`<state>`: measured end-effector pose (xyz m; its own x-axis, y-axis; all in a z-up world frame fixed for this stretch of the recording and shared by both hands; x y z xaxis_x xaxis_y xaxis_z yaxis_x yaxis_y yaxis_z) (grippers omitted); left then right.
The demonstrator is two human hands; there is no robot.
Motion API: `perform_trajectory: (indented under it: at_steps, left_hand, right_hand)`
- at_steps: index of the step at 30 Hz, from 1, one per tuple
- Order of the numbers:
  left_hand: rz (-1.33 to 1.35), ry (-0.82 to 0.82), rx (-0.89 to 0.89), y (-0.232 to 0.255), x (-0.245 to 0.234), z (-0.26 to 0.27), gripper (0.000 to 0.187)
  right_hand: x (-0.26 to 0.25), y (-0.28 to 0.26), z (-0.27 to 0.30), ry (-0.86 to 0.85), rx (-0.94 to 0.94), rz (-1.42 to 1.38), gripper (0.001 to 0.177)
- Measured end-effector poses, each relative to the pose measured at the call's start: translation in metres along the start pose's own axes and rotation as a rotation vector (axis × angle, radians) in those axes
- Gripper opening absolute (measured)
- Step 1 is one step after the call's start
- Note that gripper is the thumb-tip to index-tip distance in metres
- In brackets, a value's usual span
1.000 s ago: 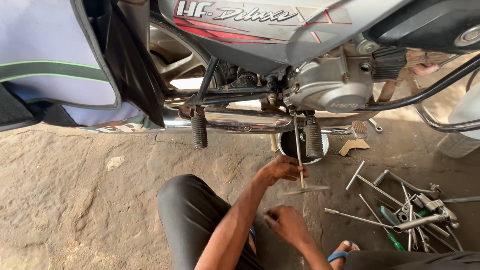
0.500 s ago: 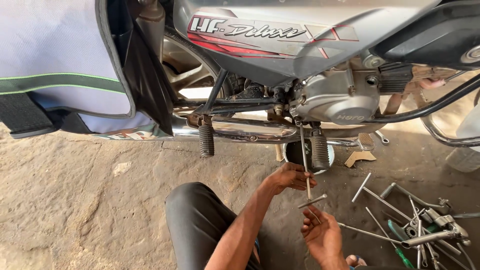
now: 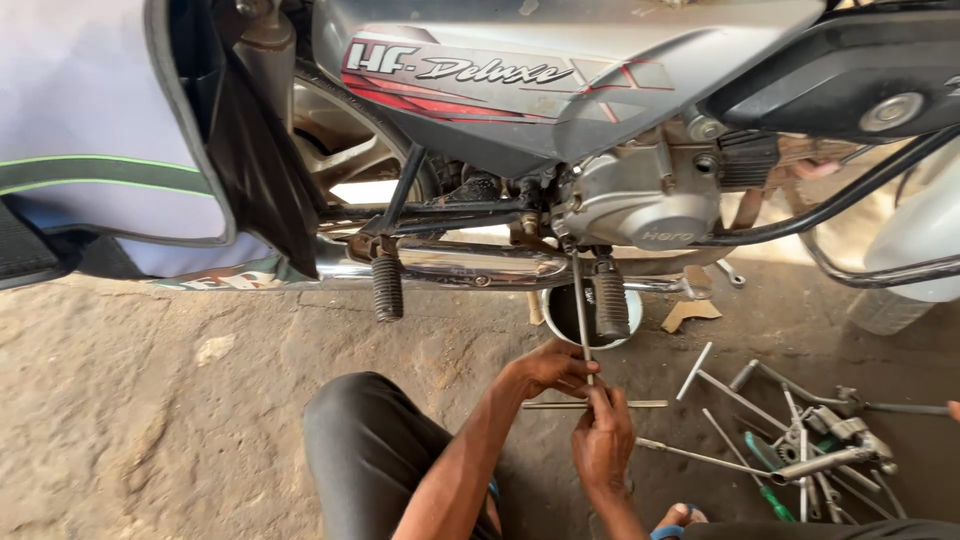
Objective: Using a T-handle socket wrench to remove or tighten bolts on a motorcycle engine.
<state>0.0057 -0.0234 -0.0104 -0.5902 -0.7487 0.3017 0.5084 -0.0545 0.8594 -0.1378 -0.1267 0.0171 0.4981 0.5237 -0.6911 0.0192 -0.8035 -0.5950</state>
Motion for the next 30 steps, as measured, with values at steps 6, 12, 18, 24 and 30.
perform_trajectory:
  at_steps: [6, 12, 18, 24, 30]
  left_hand:
    - [0.103, -0.053, 0.036, 0.007, -0.001, 0.007, 0.031]
    - [0.014, -0.019, 0.034, 0.020, 0.005, 0.012, 0.032]
    - [0.067, 0.064, 0.006, 0.024, 0.004, 0.015, 0.036]
    - [0.105, 0.065, 0.035, 0.031, 0.004, 0.015, 0.041]
    - [0.150, 0.062, 0.061, 0.034, 0.007, 0.017, 0.042]
  right_hand:
    - [-0.015, 0.012, 0.010, 0.023, 0.647, -0.809, 0.041]
    - [-0.035, -0.021, 0.020, -0.785, 0.315, -0.158, 0.046]
    - [-0.059, -0.012, -0.004, -1.045, 0.367, -0.309, 0.034]
    - [-0.032, 0.028, 0.012, -0.894, 0.689, -0.621, 0.037]
    - [0.004, 0.097, 0.031, -0.585, 1.122, -1.178, 0.041]
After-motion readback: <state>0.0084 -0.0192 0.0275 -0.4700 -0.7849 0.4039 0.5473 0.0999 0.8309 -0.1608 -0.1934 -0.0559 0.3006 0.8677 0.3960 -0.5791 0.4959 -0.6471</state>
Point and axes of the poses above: each hand's wrist, its own z-axis away from the middle knuckle, its own x-axis out of the palm, y = z × x, the point moved 2 cm from there along -z, towards the middle knuckle
